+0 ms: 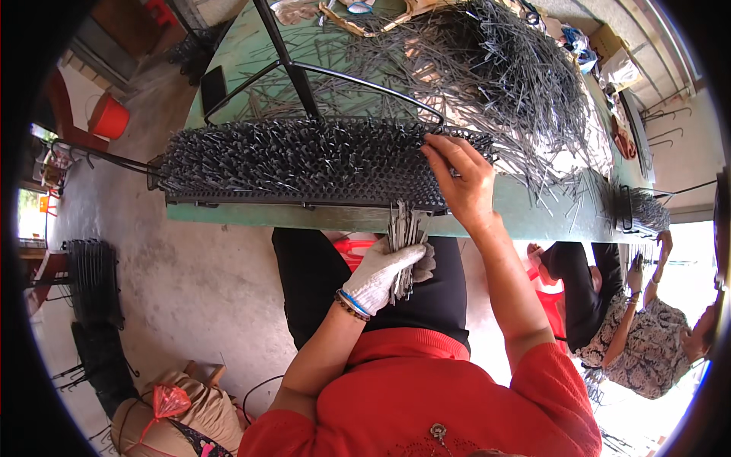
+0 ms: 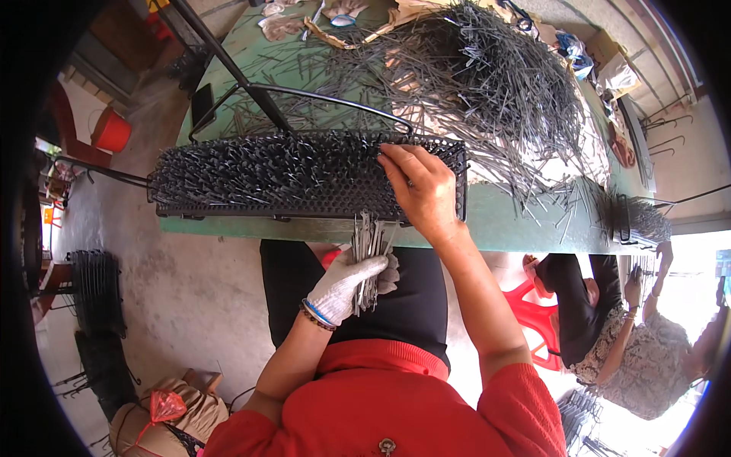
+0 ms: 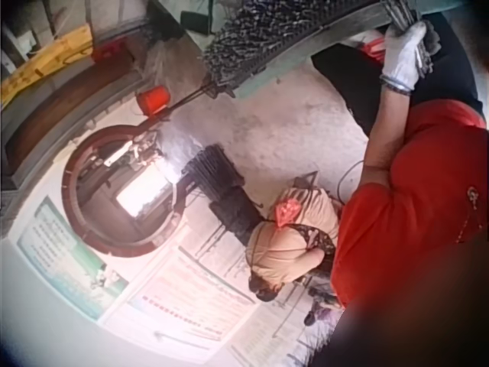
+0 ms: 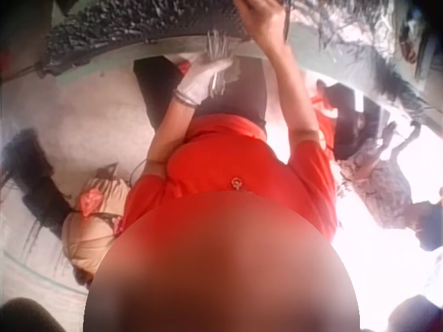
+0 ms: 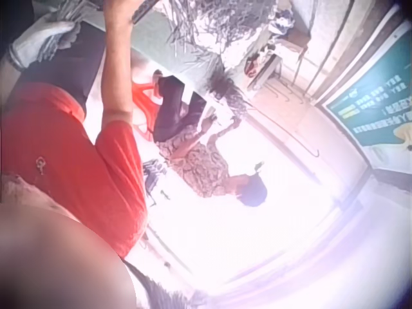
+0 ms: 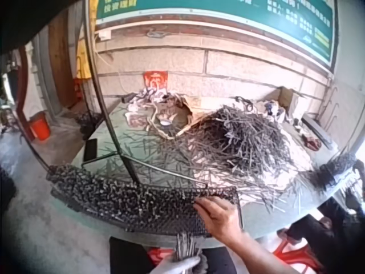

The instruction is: The person is manually inserting metal wire bristles into a grid-like frame to assemble wire brushes.

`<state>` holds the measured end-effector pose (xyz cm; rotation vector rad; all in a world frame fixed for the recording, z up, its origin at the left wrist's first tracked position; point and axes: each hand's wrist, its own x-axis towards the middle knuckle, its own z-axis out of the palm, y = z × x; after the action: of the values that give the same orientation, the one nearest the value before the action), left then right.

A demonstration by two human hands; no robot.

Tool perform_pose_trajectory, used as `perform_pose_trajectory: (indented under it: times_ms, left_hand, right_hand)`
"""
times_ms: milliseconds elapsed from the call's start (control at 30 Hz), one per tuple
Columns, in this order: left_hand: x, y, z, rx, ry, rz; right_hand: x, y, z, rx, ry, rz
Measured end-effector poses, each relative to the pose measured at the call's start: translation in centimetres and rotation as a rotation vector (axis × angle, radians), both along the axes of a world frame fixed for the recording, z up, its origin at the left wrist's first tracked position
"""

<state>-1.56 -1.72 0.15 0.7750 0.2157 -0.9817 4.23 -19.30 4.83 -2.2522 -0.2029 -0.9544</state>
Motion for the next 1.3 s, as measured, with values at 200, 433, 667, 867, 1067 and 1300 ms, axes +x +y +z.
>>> perform_pose_trajectory:
  times_ms: [200,433,667,867,1067,1300]
  left_hand:
    - [0.1,0.0,0.2,-0.001,0.006,0.001]
    - [0.1,0.0,0.2,0.008,0.005,-0.006]
    - [0.1,0.2,0.3,-0.054,0.003,0.040]
    - [0.0,-0.4,0.7,-0.031,-0.013,0.067]
    - [0.0,-0.4,-0.4,0.014,-0.023,0.012]
    - [0.1,-0.5,0.6,0.041,-0.007,-0.003]
  right_hand:
    - [-0.1,-0.4,-0.4,-0.145,0.006,-0.038]
    - [-0.4,-0.2,0.5,-0.283,0.089,0.000]
    - [-3.1,-0.3,2.0,0.145,0.380,-0.025]
    - [-4.6,-1.0,0.7,0.570,0.790,0.129]
    - [-2.9,-1.6,1.9,0.518,0.286,-0.103]
    - [-0.8,-0.9,1.5,0.170,0.028,-0.123]
